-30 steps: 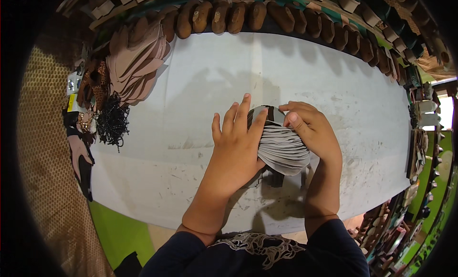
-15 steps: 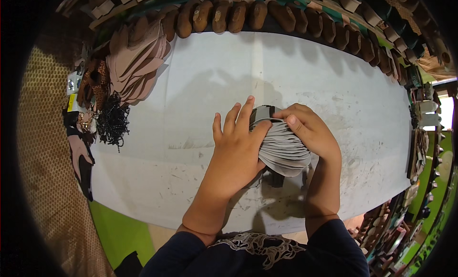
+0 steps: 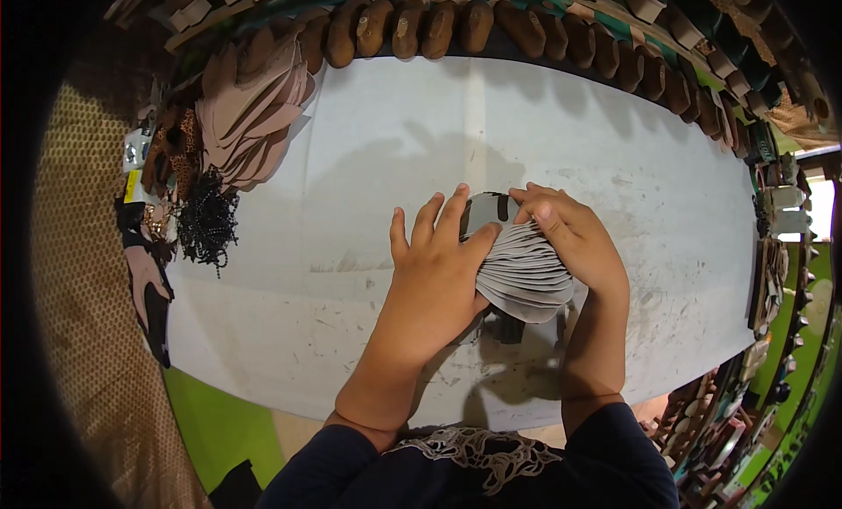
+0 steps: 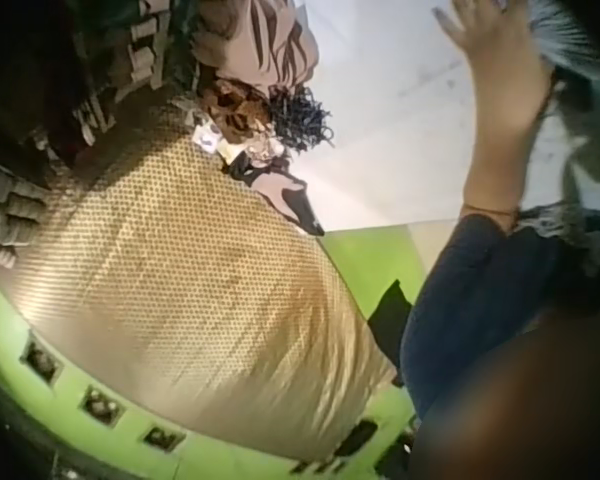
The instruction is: The recorder is stacking and organizing shoe insoles onto a vertical metal alignment pin on a workbench.
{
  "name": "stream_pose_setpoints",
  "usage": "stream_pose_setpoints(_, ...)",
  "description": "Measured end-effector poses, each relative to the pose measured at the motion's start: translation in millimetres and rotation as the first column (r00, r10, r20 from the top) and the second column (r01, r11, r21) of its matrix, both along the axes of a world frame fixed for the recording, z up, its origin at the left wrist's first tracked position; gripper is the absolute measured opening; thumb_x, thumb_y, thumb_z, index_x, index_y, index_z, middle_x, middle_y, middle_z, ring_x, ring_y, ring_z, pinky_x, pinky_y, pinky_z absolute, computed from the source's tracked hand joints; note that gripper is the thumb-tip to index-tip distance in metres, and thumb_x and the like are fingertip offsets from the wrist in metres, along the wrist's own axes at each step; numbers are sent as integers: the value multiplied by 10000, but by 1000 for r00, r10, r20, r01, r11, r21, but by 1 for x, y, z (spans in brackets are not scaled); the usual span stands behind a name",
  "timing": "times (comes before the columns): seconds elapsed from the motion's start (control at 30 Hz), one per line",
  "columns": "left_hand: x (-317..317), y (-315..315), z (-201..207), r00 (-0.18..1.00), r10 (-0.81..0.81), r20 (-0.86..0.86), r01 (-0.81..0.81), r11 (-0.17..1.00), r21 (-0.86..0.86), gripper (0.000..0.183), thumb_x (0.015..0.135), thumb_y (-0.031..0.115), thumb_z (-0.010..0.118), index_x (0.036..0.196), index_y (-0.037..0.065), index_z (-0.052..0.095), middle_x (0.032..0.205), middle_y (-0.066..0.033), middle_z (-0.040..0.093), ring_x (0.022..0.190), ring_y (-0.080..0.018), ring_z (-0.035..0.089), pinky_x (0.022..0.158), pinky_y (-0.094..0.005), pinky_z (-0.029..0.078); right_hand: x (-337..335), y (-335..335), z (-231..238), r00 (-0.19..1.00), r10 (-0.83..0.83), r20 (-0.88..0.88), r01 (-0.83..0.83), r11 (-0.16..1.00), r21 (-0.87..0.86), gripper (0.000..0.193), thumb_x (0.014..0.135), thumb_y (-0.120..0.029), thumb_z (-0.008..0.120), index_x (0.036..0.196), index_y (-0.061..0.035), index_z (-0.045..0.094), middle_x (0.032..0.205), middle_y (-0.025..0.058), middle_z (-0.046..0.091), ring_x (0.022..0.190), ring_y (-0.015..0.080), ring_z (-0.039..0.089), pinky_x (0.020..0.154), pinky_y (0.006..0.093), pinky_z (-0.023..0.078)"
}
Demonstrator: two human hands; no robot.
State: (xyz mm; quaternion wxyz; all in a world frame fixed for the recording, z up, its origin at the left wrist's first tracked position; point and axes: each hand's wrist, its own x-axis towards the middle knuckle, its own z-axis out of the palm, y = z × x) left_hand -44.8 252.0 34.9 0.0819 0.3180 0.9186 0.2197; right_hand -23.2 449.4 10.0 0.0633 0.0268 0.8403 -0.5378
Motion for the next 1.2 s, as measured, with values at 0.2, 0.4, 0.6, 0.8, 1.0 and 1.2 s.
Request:
stream_pose_setpoints(0.2,0,-1,0,1000,6,0,-6,1000,-4,606,614,234,772,1180,169,565,1379,-153,363,1261,-365,355,1037,-612,199,2,-5,10,998,-64,-14,65,992,107,436,960,-409,423,885,-32,629,1016,103,678,1143,275,531,1076,428,240)
stream_pose_setpoints(0.4,-1,0,-2,999,47,-4,-47,998,35,658,608,241,776,1215,161,534,1395,-152,338,1267,-365,345,1032,-612,208,0,-9,22,993,-99,59,98,995,25,427,952,-393,452,919,-11,641,899,88,639,884,206,560,896,330,405)
stream_pose_setpoints(0.6,-1,-3,-2,1000,7,13,-7,1000,12,644,602,234,781,1190,142,535,1389,-140,347,1266,-360,348,1026,-619,215,0,-1,9,996,80,33,-83,991,108,429,959,-384,443,973,1,632,913,91,605,923,220,550,837,305,420)
stream_pose_setpoints(0.8,0,-3,-2,1000,1,-6,-2,1000,-6,625,594,222,785,1167,142,549,1374,-144,366,1258,-360,360,1026,-624,212,2,-4,-2,1000,30,-8,-31,998,-59,455,971,-414,399,974,-29,643,1150,196,595,1226,325,449,1019,380,329)
stream_pose_setpoints(1.0,0,-3,-1,1000,4,1,-4,1000,-8,620,595,216,784,1166,150,551,1373,-148,368,1257,-362,363,1027,-624,210,4,-3,6,1000,7,18,-8,997,76,491,971,-445,367,992,-42,648,1169,174,609,1252,314,446,1064,412,273)
stream_pose_setpoints(1.2,-1,-3,0,1000,10,7,-10,1000,-5,629,598,220,781,1175,151,542,1381,-152,357,1263,-358,357,1027,-625,206,4,-4,12,999,-9,41,3,990,141,476,965,-434,395,1021,-32,644,1065,157,643,1154,282,528,1026,383,324)
